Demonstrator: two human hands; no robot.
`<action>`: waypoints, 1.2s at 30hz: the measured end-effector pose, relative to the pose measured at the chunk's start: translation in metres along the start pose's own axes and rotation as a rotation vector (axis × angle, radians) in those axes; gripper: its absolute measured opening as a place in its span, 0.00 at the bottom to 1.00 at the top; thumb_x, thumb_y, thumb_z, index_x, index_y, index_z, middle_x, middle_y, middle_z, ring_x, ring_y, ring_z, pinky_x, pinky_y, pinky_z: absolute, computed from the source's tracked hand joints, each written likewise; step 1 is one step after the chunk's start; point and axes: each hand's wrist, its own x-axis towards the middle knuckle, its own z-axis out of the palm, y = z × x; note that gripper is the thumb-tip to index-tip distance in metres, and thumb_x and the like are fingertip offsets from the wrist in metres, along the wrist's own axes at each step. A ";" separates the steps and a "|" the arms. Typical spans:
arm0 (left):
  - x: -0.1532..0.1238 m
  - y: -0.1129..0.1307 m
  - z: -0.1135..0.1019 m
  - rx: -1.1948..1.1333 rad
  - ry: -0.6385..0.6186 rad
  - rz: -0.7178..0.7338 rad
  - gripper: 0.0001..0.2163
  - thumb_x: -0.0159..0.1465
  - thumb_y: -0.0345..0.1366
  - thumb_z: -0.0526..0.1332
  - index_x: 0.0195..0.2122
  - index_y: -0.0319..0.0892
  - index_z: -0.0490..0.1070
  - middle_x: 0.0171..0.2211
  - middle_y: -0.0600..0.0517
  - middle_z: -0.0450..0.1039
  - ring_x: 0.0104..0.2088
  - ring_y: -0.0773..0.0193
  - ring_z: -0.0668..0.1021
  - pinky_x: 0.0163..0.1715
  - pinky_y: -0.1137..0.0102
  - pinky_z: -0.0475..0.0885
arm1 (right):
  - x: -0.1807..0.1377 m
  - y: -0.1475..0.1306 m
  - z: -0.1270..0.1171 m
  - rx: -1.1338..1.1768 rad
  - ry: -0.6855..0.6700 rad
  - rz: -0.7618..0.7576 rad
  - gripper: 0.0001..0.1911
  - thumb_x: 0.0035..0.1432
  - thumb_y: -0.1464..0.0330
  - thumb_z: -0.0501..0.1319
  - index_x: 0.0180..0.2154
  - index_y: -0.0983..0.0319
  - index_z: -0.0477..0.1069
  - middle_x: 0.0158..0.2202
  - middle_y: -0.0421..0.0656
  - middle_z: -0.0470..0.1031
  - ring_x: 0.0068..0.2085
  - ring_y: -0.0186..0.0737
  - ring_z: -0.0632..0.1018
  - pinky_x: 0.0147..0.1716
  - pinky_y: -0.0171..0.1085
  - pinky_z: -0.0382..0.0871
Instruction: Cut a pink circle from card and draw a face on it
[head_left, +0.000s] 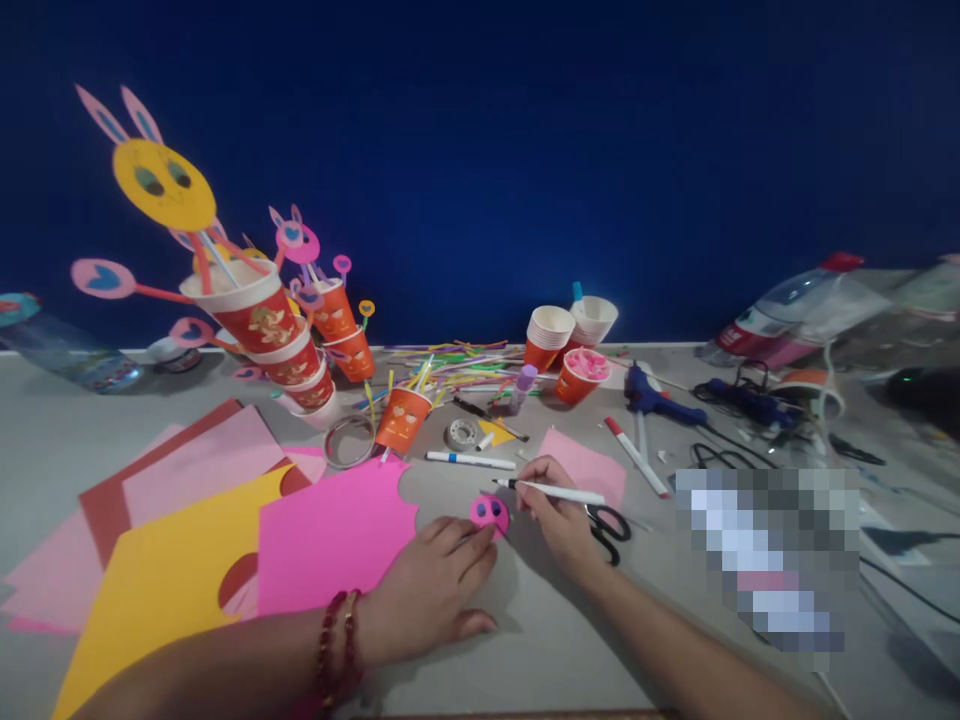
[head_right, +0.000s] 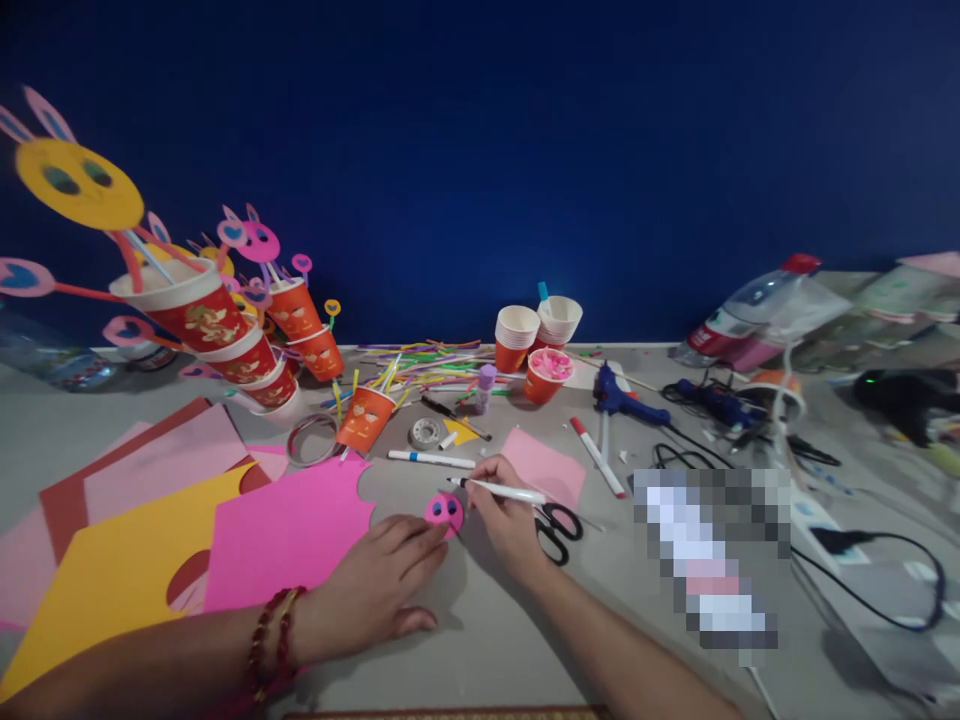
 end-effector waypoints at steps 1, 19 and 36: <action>0.000 0.000 0.001 -0.008 0.006 -0.004 0.33 0.66 0.58 0.60 0.62 0.37 0.64 0.65 0.44 0.66 0.57 0.49 0.69 0.58 0.58 0.64 | 0.000 0.000 -0.001 -0.004 0.004 -0.009 0.06 0.59 0.64 0.63 0.32 0.57 0.69 0.22 0.36 0.69 0.22 0.36 0.66 0.24 0.36 0.61; 0.028 -0.048 -0.063 0.067 0.279 -0.218 0.09 0.72 0.32 0.54 0.42 0.41 0.74 0.43 0.47 0.77 0.44 0.56 0.76 0.47 0.60 0.72 | 0.009 -0.002 -0.020 0.118 0.118 -0.118 0.14 0.61 0.54 0.64 0.38 0.57 0.72 0.28 0.42 0.76 0.24 0.38 0.70 0.22 0.36 0.65; 0.112 -0.064 -0.042 0.025 0.257 -0.287 0.05 0.67 0.36 0.64 0.38 0.41 0.76 0.42 0.46 0.76 0.49 0.52 0.75 0.52 0.57 0.68 | 0.016 -0.014 -0.027 0.338 0.142 -0.021 0.17 0.53 0.56 0.69 0.28 0.59 0.67 0.19 0.36 0.70 0.19 0.33 0.66 0.19 0.33 0.63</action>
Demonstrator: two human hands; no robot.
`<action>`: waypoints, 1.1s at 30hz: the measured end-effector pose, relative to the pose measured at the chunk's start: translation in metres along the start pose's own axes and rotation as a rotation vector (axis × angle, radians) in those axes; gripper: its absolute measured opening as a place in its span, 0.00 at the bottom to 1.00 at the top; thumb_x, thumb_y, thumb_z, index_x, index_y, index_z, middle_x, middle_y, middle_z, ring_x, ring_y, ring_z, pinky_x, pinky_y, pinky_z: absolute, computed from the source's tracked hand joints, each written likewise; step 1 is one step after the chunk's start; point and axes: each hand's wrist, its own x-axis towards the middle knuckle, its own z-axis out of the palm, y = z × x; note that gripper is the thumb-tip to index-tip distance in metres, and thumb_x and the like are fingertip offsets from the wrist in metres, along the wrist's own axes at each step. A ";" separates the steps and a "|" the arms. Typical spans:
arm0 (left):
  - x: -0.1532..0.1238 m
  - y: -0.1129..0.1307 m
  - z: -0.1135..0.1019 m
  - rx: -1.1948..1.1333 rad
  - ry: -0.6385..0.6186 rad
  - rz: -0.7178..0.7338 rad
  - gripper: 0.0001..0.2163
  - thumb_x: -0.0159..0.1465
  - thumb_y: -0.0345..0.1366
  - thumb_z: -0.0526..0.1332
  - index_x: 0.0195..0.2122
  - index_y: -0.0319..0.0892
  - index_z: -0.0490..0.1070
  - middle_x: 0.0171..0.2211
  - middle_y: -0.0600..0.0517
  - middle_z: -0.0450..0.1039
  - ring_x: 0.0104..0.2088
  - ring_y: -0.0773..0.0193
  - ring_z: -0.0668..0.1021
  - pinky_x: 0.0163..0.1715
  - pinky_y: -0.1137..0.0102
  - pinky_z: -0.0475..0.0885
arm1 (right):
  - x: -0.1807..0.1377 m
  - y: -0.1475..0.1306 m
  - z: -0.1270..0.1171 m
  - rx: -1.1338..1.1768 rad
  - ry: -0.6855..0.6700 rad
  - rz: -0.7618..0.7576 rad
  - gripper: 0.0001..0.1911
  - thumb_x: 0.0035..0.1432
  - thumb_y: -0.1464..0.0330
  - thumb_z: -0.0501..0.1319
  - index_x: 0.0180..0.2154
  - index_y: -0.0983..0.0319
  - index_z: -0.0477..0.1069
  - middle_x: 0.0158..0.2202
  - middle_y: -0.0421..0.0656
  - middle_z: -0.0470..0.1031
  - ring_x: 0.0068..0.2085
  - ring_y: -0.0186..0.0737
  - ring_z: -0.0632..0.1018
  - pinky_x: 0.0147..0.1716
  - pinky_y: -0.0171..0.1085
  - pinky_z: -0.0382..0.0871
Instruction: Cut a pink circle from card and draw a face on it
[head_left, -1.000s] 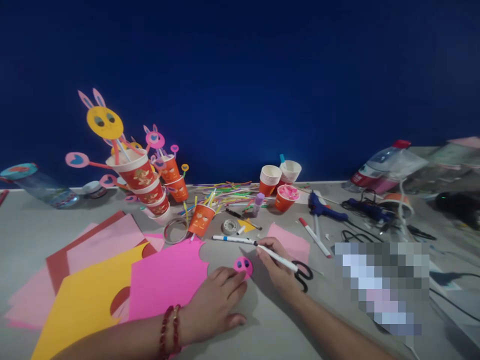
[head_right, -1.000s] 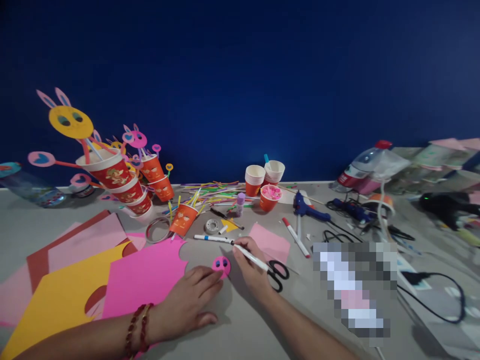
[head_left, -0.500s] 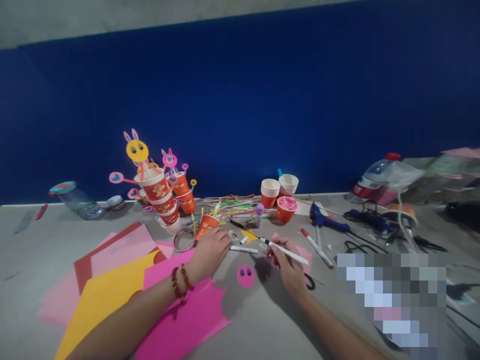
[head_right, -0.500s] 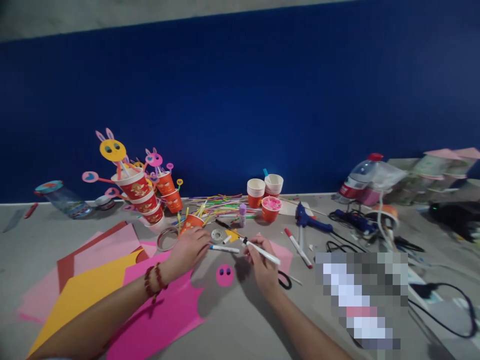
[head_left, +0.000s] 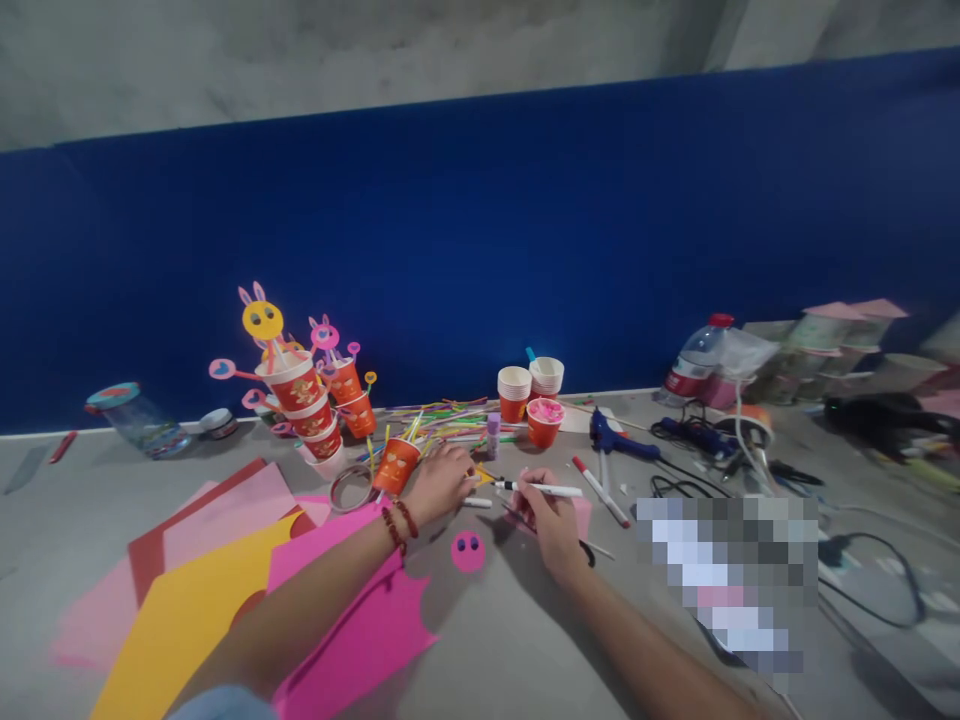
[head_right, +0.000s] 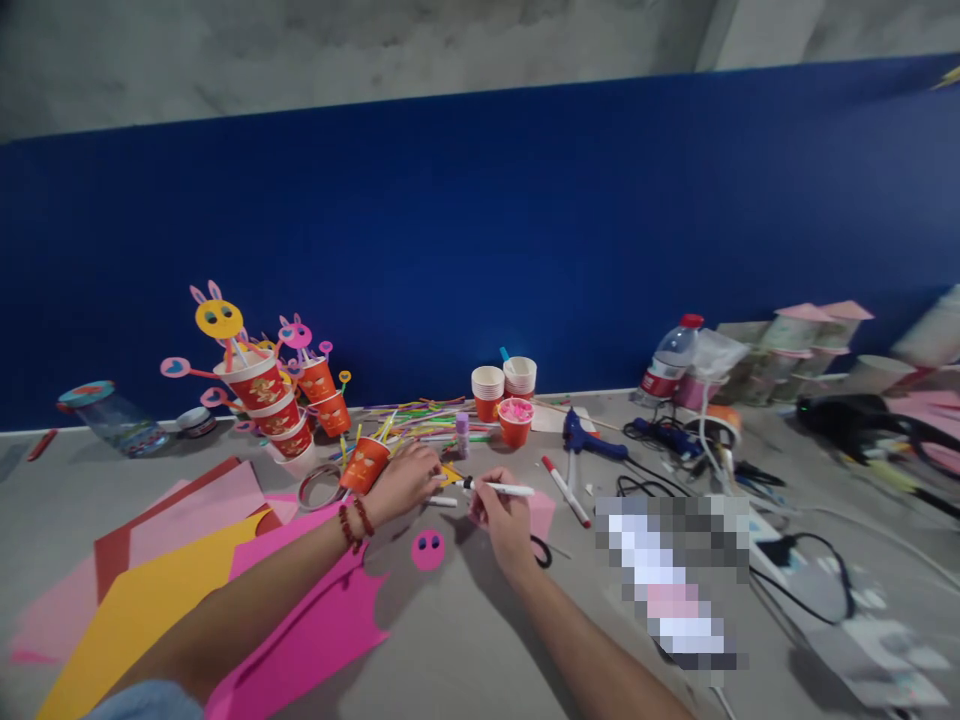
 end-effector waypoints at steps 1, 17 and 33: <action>-0.004 0.000 -0.002 -0.030 0.014 -0.004 0.05 0.68 0.36 0.63 0.39 0.42 0.75 0.43 0.48 0.77 0.49 0.54 0.75 0.52 0.59 0.69 | 0.000 0.000 0.000 0.014 0.000 0.011 0.17 0.53 0.56 0.69 0.28 0.59 0.67 0.18 0.36 0.70 0.19 0.33 0.66 0.18 0.33 0.62; -0.033 0.023 -0.023 -0.312 0.014 0.050 0.09 0.71 0.41 0.57 0.40 0.43 0.74 0.41 0.48 0.76 0.46 0.55 0.75 0.49 0.63 0.69 | -0.009 0.002 0.002 -0.112 -0.152 -0.063 0.14 0.56 0.59 0.67 0.28 0.59 0.68 0.19 0.36 0.71 0.19 0.32 0.66 0.19 0.32 0.55; -0.047 0.063 -0.042 -0.514 -0.084 -0.153 0.04 0.66 0.34 0.58 0.33 0.42 0.69 0.26 0.57 0.73 0.26 0.67 0.73 0.28 0.73 0.67 | -0.028 0.003 0.019 0.309 -0.057 0.069 0.12 0.51 0.66 0.63 0.23 0.57 0.59 0.14 0.30 0.61 0.16 0.30 0.59 0.17 0.31 0.53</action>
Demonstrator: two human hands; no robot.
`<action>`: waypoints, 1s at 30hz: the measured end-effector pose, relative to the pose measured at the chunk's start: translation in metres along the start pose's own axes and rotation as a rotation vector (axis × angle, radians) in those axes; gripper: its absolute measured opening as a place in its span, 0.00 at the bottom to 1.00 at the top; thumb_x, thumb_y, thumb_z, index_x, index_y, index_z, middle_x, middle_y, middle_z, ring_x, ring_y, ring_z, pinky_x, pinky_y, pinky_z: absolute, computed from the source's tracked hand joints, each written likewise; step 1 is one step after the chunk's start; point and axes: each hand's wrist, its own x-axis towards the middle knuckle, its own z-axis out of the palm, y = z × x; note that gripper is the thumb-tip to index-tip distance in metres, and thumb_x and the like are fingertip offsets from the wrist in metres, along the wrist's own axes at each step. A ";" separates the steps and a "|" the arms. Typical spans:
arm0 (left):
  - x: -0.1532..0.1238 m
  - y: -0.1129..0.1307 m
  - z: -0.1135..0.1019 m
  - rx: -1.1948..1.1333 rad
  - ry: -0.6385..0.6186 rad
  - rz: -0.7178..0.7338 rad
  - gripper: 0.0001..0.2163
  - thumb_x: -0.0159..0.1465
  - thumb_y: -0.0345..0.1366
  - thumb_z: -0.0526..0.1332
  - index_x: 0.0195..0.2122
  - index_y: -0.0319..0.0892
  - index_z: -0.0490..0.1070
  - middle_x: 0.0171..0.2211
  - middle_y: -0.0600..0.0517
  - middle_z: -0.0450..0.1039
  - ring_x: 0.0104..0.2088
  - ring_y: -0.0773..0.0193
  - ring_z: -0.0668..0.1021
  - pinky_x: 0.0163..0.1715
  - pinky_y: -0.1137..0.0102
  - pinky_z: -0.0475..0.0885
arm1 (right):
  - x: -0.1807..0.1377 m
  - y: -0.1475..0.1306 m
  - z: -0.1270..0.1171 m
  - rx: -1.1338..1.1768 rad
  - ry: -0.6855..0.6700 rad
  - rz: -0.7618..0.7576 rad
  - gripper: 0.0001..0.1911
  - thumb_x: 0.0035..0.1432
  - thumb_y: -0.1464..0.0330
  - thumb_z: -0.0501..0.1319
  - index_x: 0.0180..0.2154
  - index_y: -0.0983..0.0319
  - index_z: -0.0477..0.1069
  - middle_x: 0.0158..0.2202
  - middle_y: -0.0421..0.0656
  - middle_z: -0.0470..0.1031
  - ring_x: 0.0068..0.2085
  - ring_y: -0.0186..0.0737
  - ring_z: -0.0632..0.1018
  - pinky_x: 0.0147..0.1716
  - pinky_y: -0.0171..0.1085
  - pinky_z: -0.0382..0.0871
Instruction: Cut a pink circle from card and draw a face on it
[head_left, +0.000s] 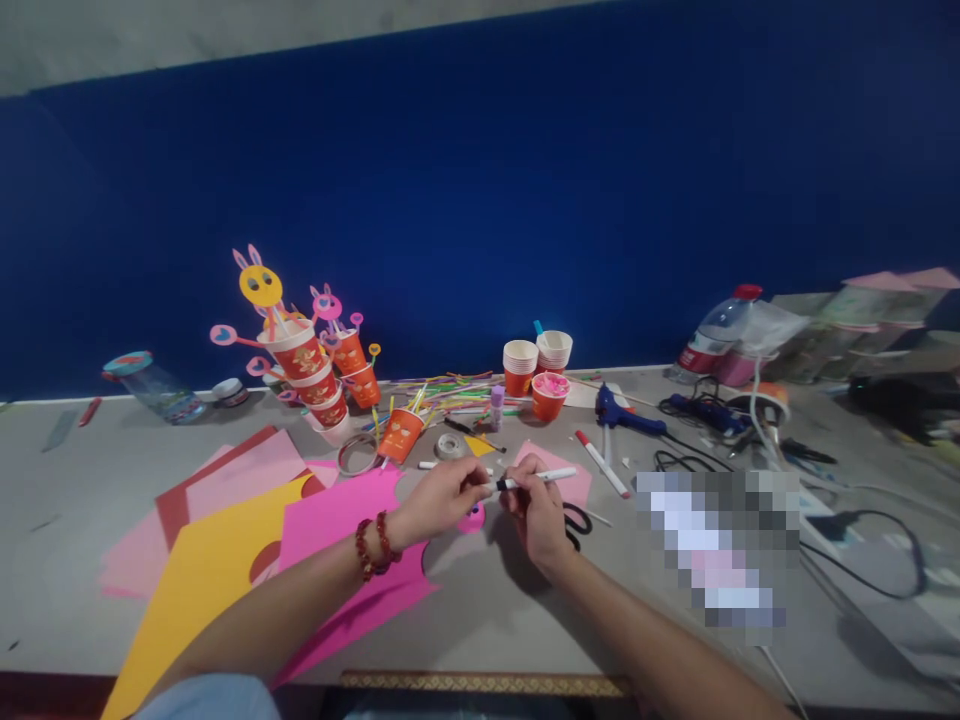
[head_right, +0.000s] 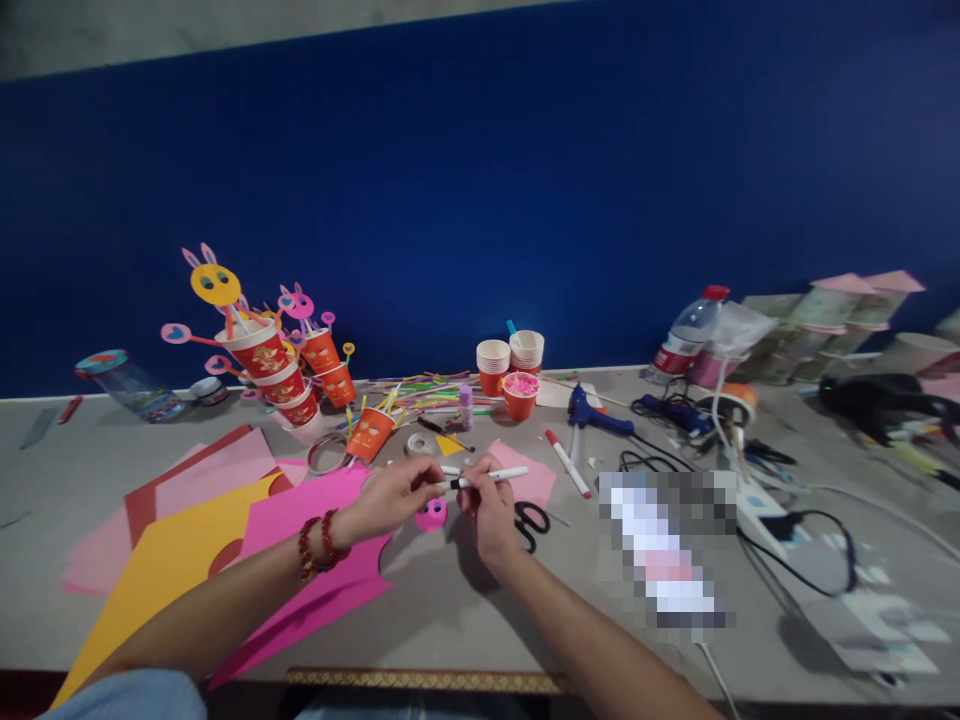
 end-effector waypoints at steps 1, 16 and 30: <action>0.000 0.001 0.002 0.004 -0.001 0.001 0.04 0.66 0.33 0.58 0.33 0.42 0.70 0.27 0.56 0.73 0.27 0.67 0.73 0.28 0.73 0.67 | -0.001 -0.001 0.001 0.016 0.008 -0.001 0.12 0.51 0.66 0.63 0.23 0.57 0.59 0.14 0.30 0.60 0.16 0.30 0.59 0.17 0.31 0.53; 0.048 -0.082 -0.062 0.480 0.127 0.149 0.09 0.70 0.34 0.56 0.42 0.43 0.76 0.41 0.45 0.76 0.50 0.51 0.73 0.54 0.55 0.65 | 0.008 -0.002 -0.009 -0.406 -0.039 -0.054 0.16 0.60 0.53 0.63 0.40 0.58 0.70 0.21 0.35 0.69 0.22 0.35 0.67 0.21 0.33 0.58; 0.033 -0.077 -0.038 0.539 0.023 0.265 0.08 0.71 0.35 0.57 0.47 0.43 0.75 0.46 0.46 0.77 0.53 0.53 0.73 0.56 0.57 0.64 | 0.021 -0.003 -0.018 -0.673 -0.208 -0.022 0.09 0.60 0.60 0.61 0.34 0.59 0.72 0.21 0.36 0.69 0.22 0.36 0.68 0.23 0.35 0.59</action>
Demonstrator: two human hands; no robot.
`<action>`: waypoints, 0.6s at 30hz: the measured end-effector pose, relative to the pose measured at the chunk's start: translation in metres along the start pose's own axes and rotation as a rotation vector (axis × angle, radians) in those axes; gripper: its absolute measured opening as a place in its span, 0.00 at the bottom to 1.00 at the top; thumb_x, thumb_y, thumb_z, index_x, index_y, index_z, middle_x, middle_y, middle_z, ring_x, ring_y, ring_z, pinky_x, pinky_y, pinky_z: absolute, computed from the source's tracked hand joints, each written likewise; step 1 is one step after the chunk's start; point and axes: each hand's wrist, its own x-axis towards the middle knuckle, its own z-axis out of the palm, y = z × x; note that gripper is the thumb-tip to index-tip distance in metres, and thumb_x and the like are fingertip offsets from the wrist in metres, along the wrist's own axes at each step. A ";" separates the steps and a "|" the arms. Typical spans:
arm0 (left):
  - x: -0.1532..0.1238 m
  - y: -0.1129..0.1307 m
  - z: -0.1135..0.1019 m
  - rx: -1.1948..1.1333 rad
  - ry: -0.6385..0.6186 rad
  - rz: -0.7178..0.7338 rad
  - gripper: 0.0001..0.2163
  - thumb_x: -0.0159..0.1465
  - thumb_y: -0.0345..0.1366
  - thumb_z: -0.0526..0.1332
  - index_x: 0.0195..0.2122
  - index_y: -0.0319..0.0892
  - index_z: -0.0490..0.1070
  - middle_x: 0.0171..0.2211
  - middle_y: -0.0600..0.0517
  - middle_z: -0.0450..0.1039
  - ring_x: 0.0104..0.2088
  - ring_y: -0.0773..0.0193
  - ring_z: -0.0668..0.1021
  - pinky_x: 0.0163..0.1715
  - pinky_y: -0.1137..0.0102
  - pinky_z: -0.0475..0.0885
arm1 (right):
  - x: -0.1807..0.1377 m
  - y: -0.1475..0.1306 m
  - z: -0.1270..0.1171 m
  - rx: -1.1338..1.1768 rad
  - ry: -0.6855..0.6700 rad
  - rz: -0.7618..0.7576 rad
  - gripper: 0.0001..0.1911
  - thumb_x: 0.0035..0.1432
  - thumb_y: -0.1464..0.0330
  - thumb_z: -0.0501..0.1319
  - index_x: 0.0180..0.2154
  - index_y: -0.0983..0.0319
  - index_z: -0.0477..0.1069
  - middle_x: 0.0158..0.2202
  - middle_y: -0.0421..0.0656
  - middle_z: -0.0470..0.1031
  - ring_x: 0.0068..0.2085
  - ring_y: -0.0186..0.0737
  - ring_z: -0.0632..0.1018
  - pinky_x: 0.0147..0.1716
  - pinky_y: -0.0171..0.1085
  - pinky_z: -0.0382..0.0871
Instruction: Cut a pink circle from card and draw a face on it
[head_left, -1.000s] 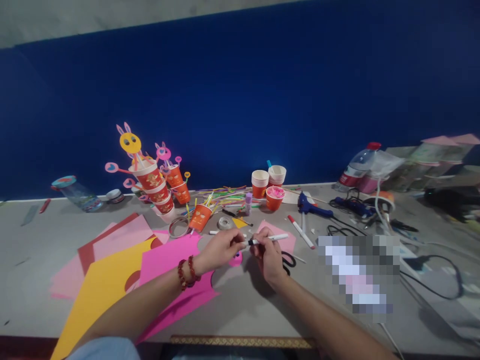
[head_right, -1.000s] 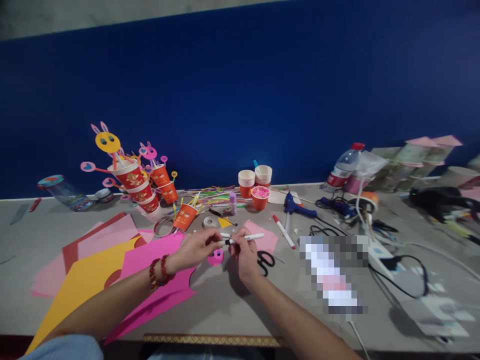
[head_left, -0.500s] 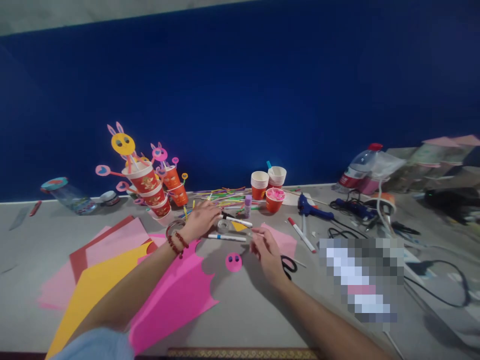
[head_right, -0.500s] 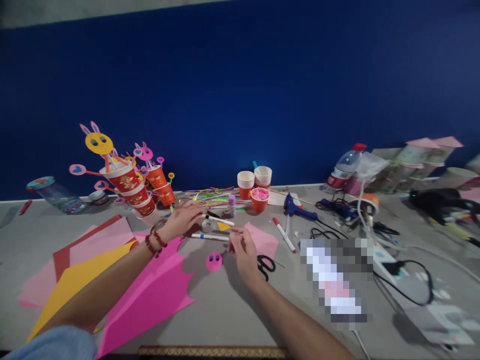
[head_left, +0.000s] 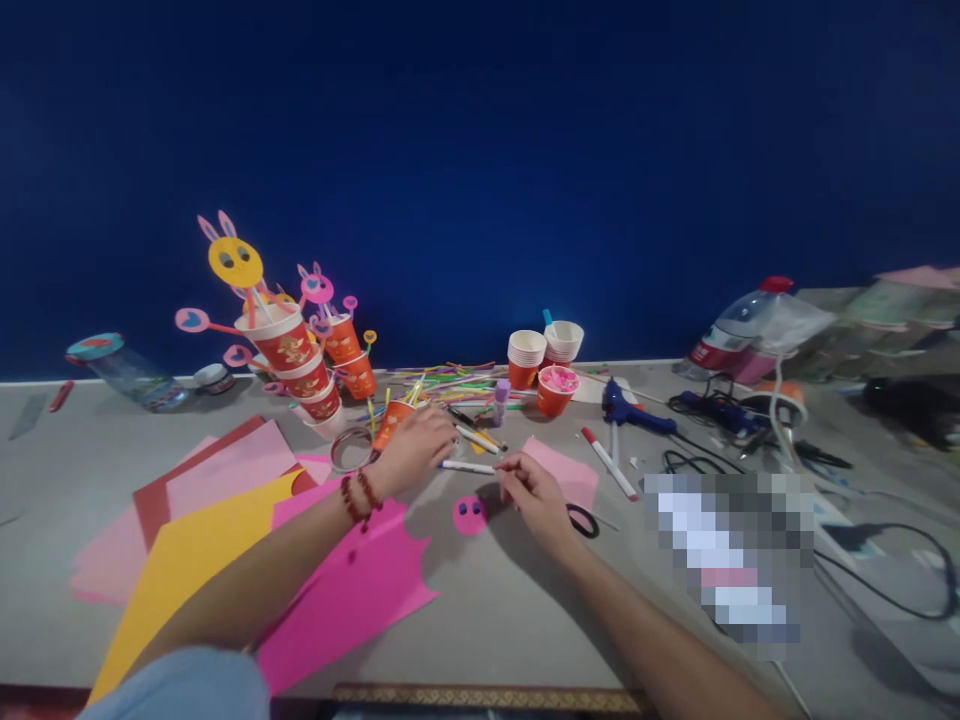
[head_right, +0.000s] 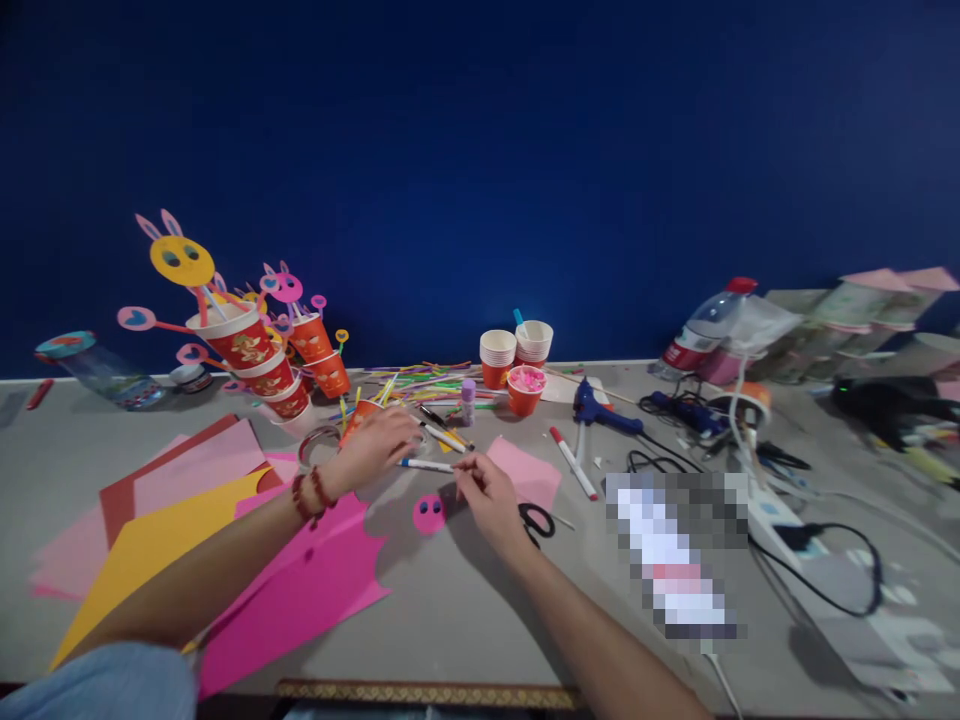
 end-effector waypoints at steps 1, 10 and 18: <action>-0.010 0.008 0.002 -0.018 -0.023 0.015 0.08 0.70 0.38 0.59 0.46 0.44 0.75 0.44 0.48 0.77 0.50 0.55 0.74 0.53 0.60 0.67 | 0.001 0.002 0.000 -0.024 -0.023 -0.001 0.09 0.60 0.61 0.60 0.33 0.59 0.72 0.21 0.36 0.69 0.23 0.37 0.68 0.24 0.35 0.59; -0.064 0.050 0.037 -0.218 -0.083 -0.179 0.25 0.57 0.50 0.72 0.49 0.41 0.71 0.50 0.43 0.71 0.49 0.48 0.73 0.51 0.56 0.69 | 0.003 0.016 -0.001 -0.286 -0.162 -0.050 0.07 0.61 0.65 0.58 0.32 0.59 0.71 0.25 0.38 0.72 0.27 0.38 0.71 0.28 0.36 0.61; -0.062 0.054 0.046 -0.282 -0.023 -0.205 0.17 0.61 0.40 0.70 0.48 0.42 0.69 0.49 0.44 0.70 0.50 0.49 0.71 0.51 0.55 0.68 | 0.002 0.009 0.001 -0.370 -0.159 -0.082 0.07 0.61 0.66 0.58 0.32 0.59 0.72 0.25 0.37 0.73 0.27 0.38 0.73 0.27 0.34 0.62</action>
